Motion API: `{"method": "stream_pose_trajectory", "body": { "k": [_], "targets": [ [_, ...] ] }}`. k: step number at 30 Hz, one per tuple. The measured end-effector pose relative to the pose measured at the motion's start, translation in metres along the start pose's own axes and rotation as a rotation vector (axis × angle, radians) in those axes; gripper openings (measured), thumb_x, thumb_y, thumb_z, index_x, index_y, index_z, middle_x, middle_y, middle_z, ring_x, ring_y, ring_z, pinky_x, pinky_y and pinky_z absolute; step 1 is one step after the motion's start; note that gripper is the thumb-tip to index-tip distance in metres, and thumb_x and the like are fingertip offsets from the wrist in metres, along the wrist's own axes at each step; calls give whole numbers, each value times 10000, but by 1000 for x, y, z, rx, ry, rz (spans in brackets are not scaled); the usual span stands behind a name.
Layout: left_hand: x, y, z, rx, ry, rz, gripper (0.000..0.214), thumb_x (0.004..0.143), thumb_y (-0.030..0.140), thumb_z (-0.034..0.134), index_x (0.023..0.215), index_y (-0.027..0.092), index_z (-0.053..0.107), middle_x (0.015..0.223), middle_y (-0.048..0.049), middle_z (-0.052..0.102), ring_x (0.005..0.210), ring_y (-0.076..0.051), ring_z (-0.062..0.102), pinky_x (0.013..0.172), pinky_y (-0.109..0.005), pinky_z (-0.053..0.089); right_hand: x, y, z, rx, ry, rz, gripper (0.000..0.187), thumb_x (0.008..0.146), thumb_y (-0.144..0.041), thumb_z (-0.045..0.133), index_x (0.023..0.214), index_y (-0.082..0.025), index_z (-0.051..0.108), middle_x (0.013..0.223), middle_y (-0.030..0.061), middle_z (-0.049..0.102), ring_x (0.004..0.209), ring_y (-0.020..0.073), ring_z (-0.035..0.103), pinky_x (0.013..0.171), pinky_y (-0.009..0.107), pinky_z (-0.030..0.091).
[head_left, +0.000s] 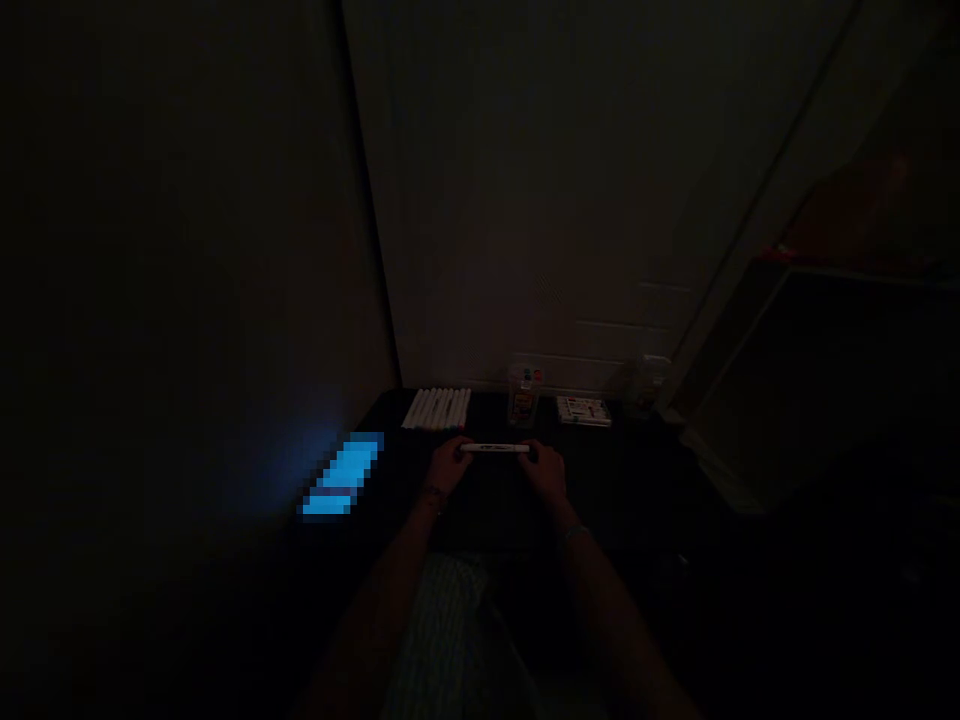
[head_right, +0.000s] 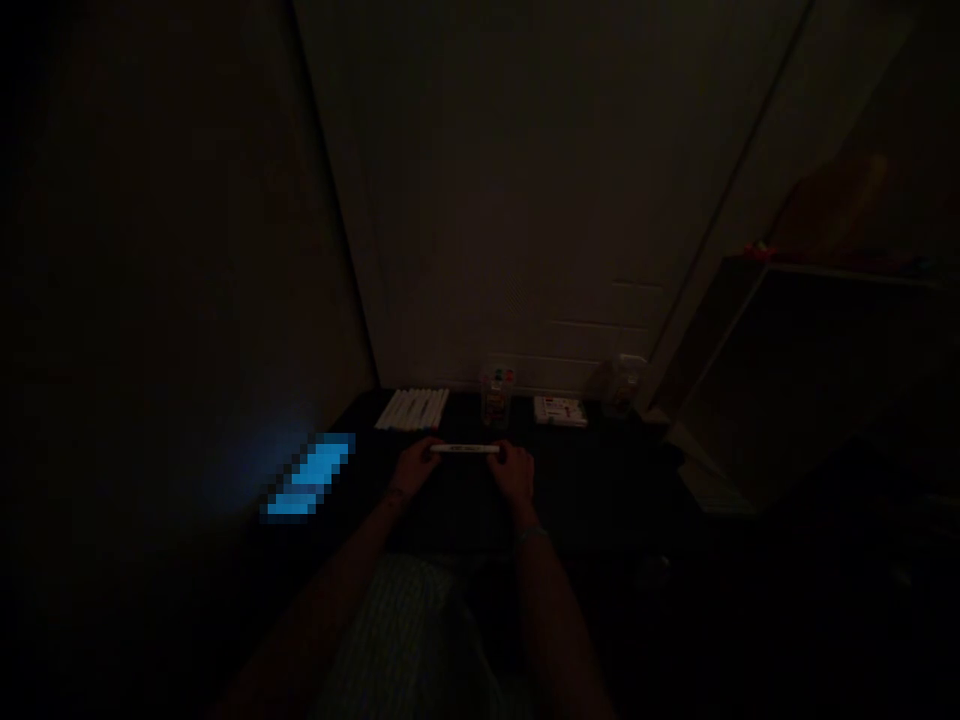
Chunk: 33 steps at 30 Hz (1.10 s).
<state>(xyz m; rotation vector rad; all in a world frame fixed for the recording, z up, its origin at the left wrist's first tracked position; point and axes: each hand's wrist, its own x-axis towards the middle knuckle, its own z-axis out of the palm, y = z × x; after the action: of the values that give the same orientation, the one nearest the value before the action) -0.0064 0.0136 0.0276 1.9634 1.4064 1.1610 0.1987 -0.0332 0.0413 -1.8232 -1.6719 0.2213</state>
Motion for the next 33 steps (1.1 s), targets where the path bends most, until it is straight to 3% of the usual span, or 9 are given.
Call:
{"method": "stream_pose_trajectory", "body": {
  "k": [16, 23, 33],
  "targets": [
    [1, -5, 3, -15, 11, 17, 294, 667, 249, 527, 941, 186, 613, 811, -2, 633, 609, -93, 527, 609, -215, 438, -1, 2, 1, 20, 24, -5, 259, 783, -368, 457, 996, -276, 571, 884, -9, 606, 877, 140, 526, 798, 241, 326],
    [0, -2, 4, 3, 25, 52, 296, 679, 283, 533, 948, 182, 606, 892, -15, 623, 648, -96, 523, 638, -223, 438, 0, 2, 3, 26, 33, 11, 272, 801, -362, 437, 1016, -256, 565, 914, 6, 609, 888, 143, 528, 808, 243, 321],
    [0, -5, 4, 2, 14, 86, 291, 690, 286, 536, 953, 179, 597, 891, -13, 621, 608, -85, 502, 599, -214, 426, -2, 0, 2, 71, 56, 17, 328, 771, -456, 468, 1036, -279, 547, 895, -6, 605, 858, 145, 533, 796, 255, 333]
  ]
}}
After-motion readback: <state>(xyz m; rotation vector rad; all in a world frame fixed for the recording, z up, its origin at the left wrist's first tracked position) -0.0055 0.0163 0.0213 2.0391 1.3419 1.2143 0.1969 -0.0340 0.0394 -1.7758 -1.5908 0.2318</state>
